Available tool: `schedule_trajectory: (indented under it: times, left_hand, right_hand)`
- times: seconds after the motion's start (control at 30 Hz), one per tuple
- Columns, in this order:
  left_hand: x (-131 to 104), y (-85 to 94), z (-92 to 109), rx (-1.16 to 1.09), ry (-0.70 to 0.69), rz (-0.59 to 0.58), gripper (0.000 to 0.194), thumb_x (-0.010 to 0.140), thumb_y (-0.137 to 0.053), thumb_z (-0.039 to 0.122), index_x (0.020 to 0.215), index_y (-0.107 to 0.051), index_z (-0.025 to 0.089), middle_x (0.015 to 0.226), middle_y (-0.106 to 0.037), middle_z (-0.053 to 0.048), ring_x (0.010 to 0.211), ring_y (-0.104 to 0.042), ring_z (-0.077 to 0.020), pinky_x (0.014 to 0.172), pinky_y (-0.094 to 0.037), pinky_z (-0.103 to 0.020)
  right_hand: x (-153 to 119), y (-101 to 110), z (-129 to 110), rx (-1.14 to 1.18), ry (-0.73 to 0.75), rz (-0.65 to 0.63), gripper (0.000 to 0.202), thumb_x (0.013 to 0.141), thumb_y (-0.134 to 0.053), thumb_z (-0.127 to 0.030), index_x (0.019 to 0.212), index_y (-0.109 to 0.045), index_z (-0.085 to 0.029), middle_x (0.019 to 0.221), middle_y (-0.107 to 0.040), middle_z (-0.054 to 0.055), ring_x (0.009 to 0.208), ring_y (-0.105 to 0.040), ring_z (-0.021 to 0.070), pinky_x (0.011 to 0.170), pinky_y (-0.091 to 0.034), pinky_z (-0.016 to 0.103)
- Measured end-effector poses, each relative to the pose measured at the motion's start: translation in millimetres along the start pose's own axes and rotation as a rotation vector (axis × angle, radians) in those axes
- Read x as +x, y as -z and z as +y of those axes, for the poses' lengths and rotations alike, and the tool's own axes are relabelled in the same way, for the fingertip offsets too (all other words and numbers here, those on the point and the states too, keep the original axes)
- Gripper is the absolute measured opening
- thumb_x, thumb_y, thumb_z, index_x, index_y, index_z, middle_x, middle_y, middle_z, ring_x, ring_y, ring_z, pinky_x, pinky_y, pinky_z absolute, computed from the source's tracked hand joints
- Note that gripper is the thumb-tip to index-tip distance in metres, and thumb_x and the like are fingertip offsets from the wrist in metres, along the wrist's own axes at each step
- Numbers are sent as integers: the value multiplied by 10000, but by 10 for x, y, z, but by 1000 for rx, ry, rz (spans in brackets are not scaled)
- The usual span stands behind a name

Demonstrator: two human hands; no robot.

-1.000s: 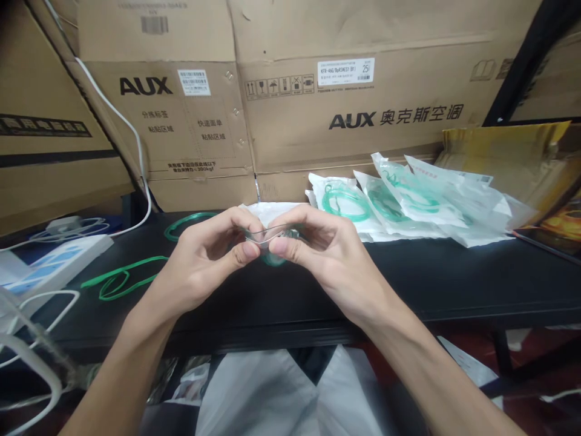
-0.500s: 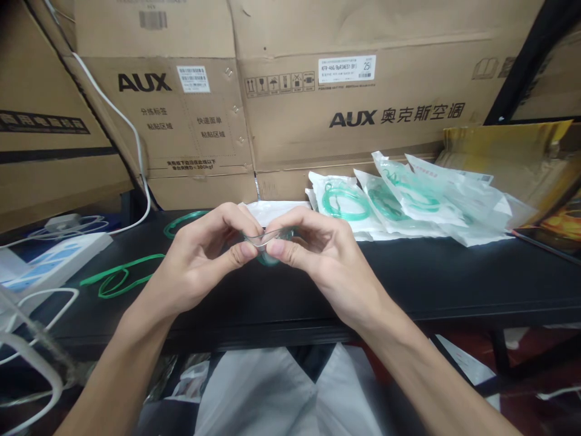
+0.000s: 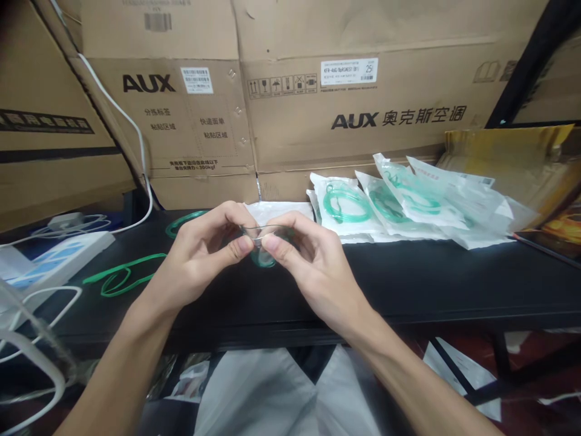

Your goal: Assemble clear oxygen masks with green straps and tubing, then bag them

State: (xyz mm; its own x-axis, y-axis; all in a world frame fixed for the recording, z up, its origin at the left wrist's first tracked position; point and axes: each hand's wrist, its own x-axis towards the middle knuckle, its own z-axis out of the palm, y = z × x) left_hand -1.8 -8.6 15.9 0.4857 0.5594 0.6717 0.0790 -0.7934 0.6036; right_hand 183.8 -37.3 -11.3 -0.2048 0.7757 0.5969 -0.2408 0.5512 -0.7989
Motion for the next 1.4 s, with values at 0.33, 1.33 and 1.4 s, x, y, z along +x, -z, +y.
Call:
schedule_trajectory:
  times: [0.33, 1.33, 1.4]
  left_hand:
    - [9, -33, -32, -335, 86, -62, 173, 952, -650, 301, 840, -578, 188, 809, -586, -9, 753, -526, -151, 685, -409, -281]
    - [25, -36, -45, -183, 187, -62, 194, 907, -708, 345, 830, -653, 176, 848, -613, -27, 801, -546, -171, 716, -419, -301]
    - [23, -47, -37, -227, 242, -79, 206, 892, -718, 344, 802, -643, 176, 827, -607, -20, 777, -533, -162, 698, -412, -294]
  right_hand:
    - [40, 103, -70, 97, -59, -107, 130, 970, -659, -283, 952, -779, -238, 905, -679, 25, 871, -658, 179, 810, -543, 324]
    - [52, 121, 25, 109, -175, -29, 25, 905, -740, -229, 893, -742, -208, 810, -654, -18, 790, -588, 130, 771, -471, 260]
    - [55, 150, 22, 46, -159, -23, 20, 893, -752, -218, 911, -760, -220, 812, -667, -20, 795, -594, 133, 784, -468, 263]
